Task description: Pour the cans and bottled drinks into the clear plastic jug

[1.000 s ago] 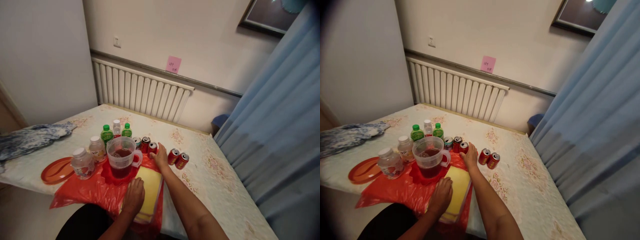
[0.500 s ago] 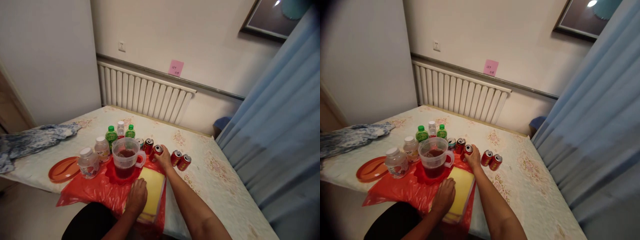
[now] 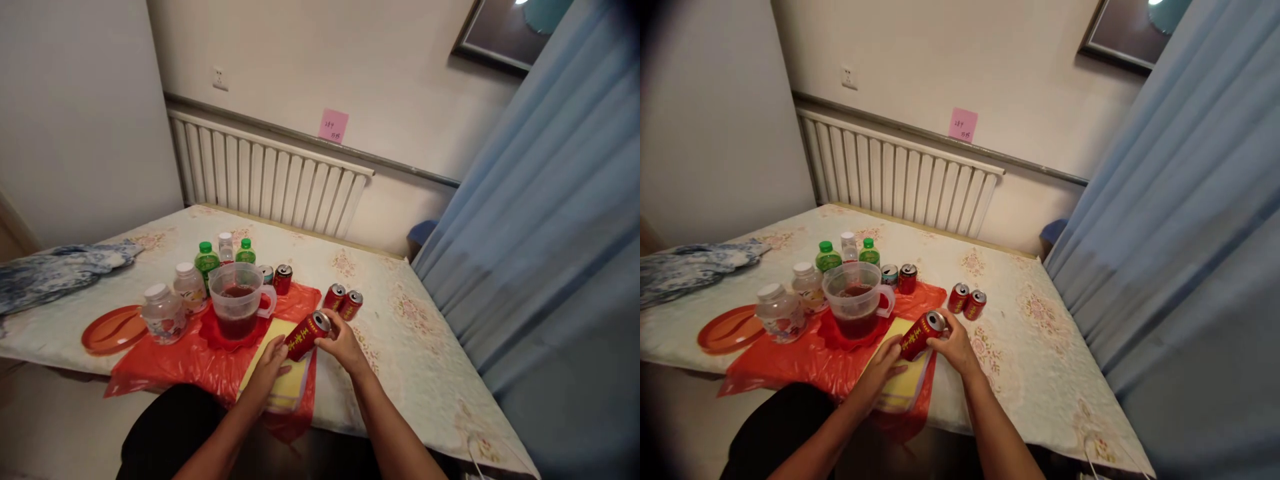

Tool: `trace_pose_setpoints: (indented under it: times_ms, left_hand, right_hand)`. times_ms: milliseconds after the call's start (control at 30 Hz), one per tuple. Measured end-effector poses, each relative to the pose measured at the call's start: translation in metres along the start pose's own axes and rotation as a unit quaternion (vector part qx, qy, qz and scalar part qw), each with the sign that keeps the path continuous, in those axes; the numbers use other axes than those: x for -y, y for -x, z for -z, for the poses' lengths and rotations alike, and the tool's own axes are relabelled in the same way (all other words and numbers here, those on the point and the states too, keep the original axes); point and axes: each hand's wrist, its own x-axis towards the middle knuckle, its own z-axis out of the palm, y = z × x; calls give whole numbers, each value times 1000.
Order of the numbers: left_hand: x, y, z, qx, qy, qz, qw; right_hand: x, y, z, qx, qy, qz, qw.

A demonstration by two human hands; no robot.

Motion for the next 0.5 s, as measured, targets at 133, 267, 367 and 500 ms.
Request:
trace_pose_setpoints:
  times_ms: [133,267,367,500]
  left_hand:
    - [-18,28,-5,137,180,99,969]
    - [-22,43,4,173,214,81,958]
    - [-25,52,12,204,203,59,956]
    - [-31,62,23,251,152,45,955]
  right_hand:
    - [11,21,-7,78,-44,-5,996]
    - [29,31,-15,123,-76,-27,989]
    - [37,34,-23,138,-108,-44,984]
    - [39,34,-38,183,-108,-51,976]
